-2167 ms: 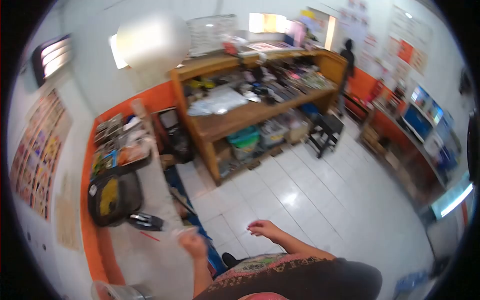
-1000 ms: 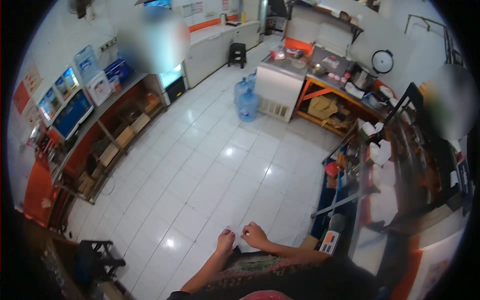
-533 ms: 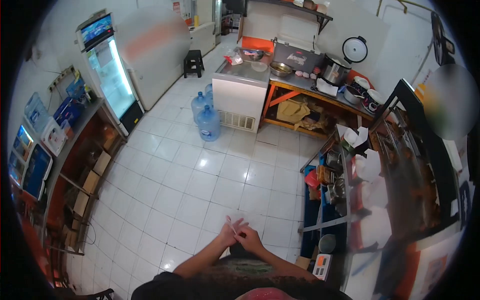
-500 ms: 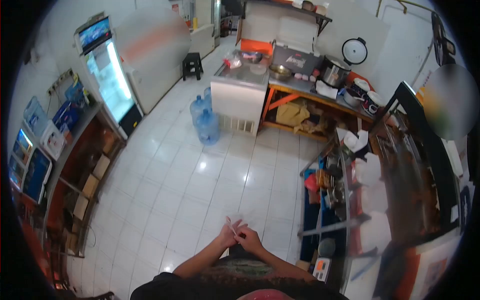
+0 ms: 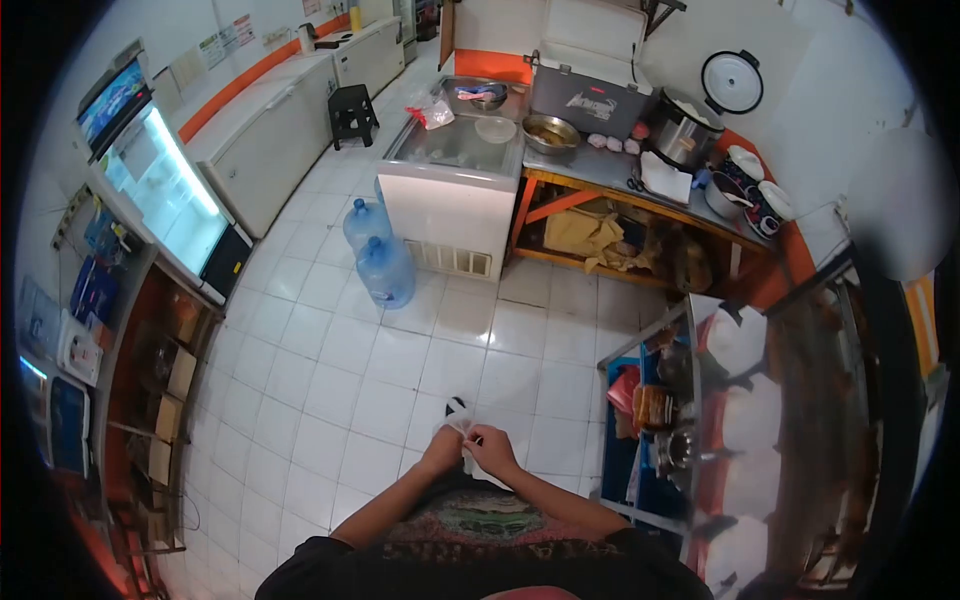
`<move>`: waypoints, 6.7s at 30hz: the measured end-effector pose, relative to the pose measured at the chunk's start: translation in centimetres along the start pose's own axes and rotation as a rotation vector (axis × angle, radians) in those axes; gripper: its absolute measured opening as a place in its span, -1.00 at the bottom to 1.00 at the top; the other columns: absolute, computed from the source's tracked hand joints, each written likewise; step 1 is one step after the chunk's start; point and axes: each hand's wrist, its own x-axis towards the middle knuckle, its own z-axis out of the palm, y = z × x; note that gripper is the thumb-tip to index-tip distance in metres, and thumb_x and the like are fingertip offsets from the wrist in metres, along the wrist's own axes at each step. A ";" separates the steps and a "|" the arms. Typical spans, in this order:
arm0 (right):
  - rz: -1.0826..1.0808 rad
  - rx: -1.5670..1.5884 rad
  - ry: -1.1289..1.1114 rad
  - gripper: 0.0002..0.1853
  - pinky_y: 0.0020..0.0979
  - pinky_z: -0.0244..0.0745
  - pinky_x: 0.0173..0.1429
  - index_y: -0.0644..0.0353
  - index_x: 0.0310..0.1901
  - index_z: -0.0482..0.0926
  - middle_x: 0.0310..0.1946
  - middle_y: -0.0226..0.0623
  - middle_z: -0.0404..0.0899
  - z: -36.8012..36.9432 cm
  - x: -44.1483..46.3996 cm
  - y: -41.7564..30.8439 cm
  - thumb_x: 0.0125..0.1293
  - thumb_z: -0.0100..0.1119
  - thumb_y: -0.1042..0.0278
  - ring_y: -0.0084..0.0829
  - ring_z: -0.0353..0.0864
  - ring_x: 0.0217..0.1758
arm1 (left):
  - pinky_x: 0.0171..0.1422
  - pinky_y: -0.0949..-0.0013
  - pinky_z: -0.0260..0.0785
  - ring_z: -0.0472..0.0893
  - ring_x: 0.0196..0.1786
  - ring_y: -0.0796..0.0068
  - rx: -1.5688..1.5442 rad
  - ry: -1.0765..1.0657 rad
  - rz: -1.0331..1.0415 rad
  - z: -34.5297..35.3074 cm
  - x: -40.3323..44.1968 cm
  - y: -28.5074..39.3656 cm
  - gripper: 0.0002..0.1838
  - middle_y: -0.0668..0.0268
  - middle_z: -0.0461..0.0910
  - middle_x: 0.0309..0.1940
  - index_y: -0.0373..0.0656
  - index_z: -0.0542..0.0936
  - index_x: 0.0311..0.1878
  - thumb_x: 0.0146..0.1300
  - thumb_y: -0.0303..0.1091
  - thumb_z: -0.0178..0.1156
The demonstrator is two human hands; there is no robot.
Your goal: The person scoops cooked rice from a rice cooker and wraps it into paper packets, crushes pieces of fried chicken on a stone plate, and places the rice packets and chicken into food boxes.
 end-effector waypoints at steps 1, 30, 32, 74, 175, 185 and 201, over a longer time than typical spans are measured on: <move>0.005 0.005 -0.001 -0.86 -0.20 0.52 -0.20 0.29 -0.38 0.58 -0.38 -0.08 0.62 -0.6 3.2 0.5 0.16 0.28 0.38 -0.09 0.64 -0.33 | -0.15 0.06 0.47 0.68 -0.27 0.07 0.185 -0.060 0.266 -0.3 2.6 -1.4 -0.76 0.02 0.67 -0.35 -0.28 0.61 -0.15 0.19 -0.33 0.18; -0.085 0.094 0.155 -0.90 -0.44 0.40 -0.29 0.35 -0.29 0.56 -0.41 -0.25 0.52 -26.7 65.8 -3.5 0.27 0.22 0.49 -0.44 0.50 -0.42 | 0.25 0.31 0.41 0.51 0.21 0.40 -1.086 0.120 -0.284 -16.8 72.1 7.9 -0.57 0.16 0.45 0.27 -0.22 0.39 0.32 0.51 -0.21 0.04; -0.062 0.146 0.104 -0.90 -0.45 0.39 -0.29 0.35 -0.29 0.56 -0.40 -0.28 0.51 -26.9 69.5 -4.3 0.29 0.21 0.49 -0.48 0.48 -0.42 | 0.25 0.30 0.40 0.50 0.23 0.38 -1.145 0.098 -0.323 -19.3 75.6 6.9 -0.49 0.17 0.47 0.26 -0.23 0.39 0.32 0.52 -0.05 -0.02; 0.366 0.147 1.161 -0.86 -0.36 0.44 -0.22 0.30 -0.21 0.55 -0.40 -0.21 0.57 -21.7 32.6 -8.5 0.33 0.20 0.40 -0.48 0.50 -0.37 | 0.53 -0.29 -0.14 0.09 0.51 -0.10 -1.269 -1.899 -0.725 3.1 53.4 25.2 -0.17 0.29 0.14 0.53 0.31 0.15 0.55 0.32 0.50 -0.20; -0.322 -0.364 2.448 -0.22 -0.56 0.35 -0.07 0.36 0.37 0.17 -0.28 -0.35 0.64 -53.8 -61.0 -4.9 0.16 0.38 0.51 -0.64 0.47 -0.24 | 0.63 -0.07 -0.12 0.12 0.57 0.12 1.123 -1.043 1.084 65.8 38.6 82.1 -0.06 0.10 0.16 0.52 -0.03 0.24 0.51 0.32 0.50 -0.31; -0.359 -0.354 2.472 -0.26 -0.46 0.46 -0.01 0.33 0.36 0.17 -0.24 -0.26 0.65 -53.4 -60.0 -5.4 0.18 0.34 0.58 -0.52 0.60 -0.14 | 0.63 -0.09 -0.13 0.13 0.57 0.11 1.129 -1.059 1.136 66.3 38.7 82.7 -0.07 0.10 0.16 0.52 -0.03 0.24 0.51 0.32 0.50 -0.33; -0.226 -0.284 2.432 -0.45 -0.31 0.47 0.23 0.32 0.37 0.22 0.19 -0.08 0.39 -54.8 -58.7 -5.0 0.40 0.16 0.51 -0.25 0.57 0.14 | 0.63 -0.07 -0.08 0.16 0.55 0.19 1.094 -0.871 1.089 54.8 36.5 79.1 -0.19 0.21 0.20 0.51 0.03 0.28 0.49 0.39 0.39 -0.29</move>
